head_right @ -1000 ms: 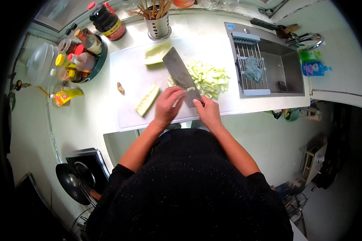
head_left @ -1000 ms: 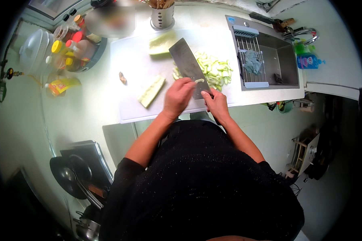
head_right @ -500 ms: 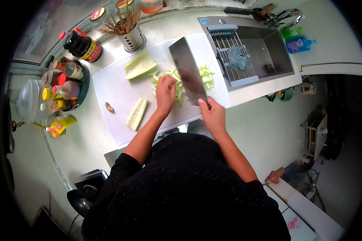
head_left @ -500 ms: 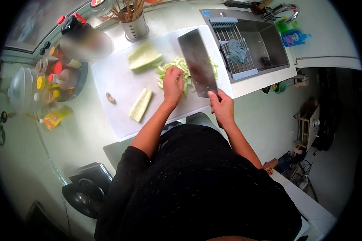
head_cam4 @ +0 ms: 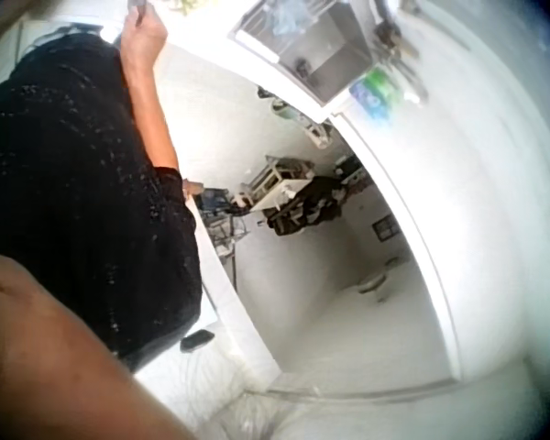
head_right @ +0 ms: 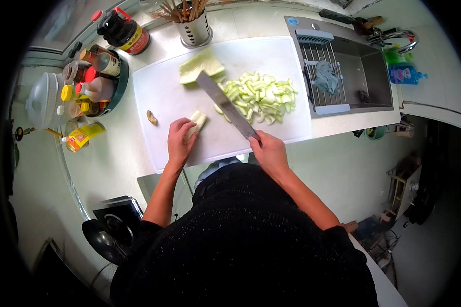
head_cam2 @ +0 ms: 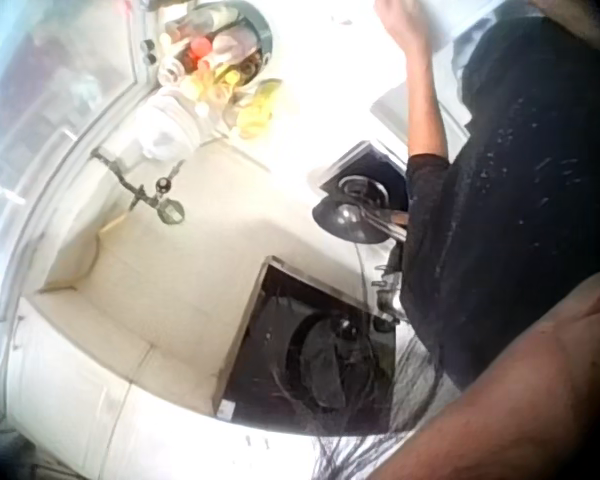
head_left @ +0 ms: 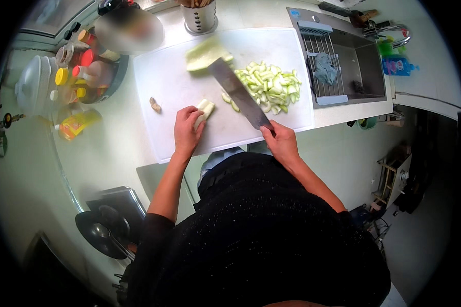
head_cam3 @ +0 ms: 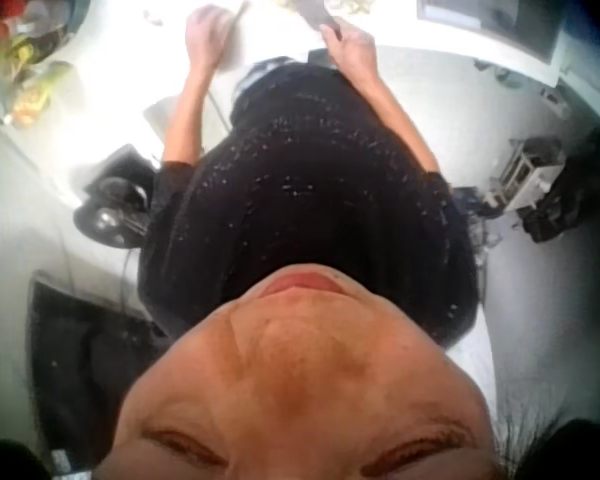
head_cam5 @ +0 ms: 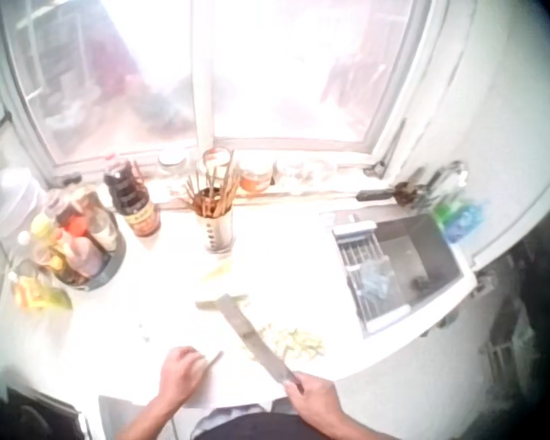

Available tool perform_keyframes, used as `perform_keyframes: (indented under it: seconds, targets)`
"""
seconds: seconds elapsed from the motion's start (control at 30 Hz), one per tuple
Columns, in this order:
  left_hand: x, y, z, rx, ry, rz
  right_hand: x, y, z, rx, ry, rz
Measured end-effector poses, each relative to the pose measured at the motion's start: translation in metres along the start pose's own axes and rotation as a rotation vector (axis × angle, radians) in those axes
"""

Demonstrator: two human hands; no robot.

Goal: The person slices a light green vegetable into thin strips on a white cutting board using a knife. The person repeatedly cuts the vegetable and gathers the pieces into a pile.

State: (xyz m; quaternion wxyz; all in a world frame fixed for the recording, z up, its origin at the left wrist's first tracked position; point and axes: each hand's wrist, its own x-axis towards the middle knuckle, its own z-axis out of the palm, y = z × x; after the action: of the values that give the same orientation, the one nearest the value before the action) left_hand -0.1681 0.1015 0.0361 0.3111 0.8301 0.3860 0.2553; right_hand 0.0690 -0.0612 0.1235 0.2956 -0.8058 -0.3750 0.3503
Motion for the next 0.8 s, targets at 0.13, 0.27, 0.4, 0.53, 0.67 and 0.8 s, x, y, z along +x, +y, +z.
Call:
perform_keyframes:
  seconds: [0.13,0.27,0.4,0.53,0.67,0.8]
  targets:
    - [-0.004,-0.002,0.008,-0.005,-0.043,0.117,0.000,-0.007,0.015,-0.153,0.002,-0.227]
    - [0.003,-0.002,0.011,0.144,-0.057,0.391,-0.007,-0.009,0.030,-0.247,0.024,-0.258]
    - [0.008,-0.019,0.013,0.126,-0.152,0.457,-0.012,-0.009,0.035,-0.407,0.009,-0.296]
    - [0.013,-0.031,0.013,0.145,-0.264,0.507,-0.020,-0.015,0.038,-0.495,0.000,-0.286]
    - [0.010,-0.040,0.018,0.160,-0.267,0.540,-0.030,-0.017,0.039,-0.516,0.015,-0.246]
    - [0.012,-0.036,0.020,0.118,-0.231,0.538,-0.040,-0.019,0.030,-0.546,0.007,-0.204]
